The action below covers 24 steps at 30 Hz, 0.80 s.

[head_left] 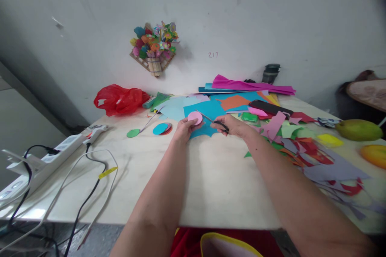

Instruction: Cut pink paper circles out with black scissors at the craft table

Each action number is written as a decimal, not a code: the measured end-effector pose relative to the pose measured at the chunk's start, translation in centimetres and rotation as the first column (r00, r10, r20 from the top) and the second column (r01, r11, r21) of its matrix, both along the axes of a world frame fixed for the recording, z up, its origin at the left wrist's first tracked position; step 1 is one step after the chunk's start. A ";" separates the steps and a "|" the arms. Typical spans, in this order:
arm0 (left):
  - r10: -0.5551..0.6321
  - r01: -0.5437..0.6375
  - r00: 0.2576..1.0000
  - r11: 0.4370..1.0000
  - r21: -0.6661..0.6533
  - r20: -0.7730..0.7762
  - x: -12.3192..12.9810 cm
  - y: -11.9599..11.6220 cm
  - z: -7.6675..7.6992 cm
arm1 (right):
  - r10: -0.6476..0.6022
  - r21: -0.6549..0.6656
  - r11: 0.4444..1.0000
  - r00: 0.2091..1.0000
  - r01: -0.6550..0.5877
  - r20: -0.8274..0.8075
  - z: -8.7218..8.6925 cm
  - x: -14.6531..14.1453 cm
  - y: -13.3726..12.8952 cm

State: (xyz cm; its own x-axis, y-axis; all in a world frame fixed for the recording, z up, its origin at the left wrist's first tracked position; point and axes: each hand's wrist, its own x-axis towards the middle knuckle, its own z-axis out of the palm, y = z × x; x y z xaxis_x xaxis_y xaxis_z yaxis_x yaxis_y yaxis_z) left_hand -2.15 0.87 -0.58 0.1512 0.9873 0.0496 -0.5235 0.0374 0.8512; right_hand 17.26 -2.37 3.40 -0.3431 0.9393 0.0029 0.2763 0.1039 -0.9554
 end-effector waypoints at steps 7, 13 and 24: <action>-0.014 0.014 1.000 1.000 0.010 -0.005 -0.2 0.1 -0.2 | -0.042 -0.009 0.999 0.999 0.042 0.005 -0.5 0.9 0.4; -0.008 0.009 1.000 0.999 0.039 -0.029 -0.2 0.2 -0.3 | -0.112 0.024 0.994 0.990 0.110 0.091 -0.7 1.3 0.7; 0.073 -0.062 0.985 0.995 0.077 -0.155 0.1 0.0 0.0 | -0.456 0.486 0.869 0.532 0.094 0.714 -1.3 -0.1 1.0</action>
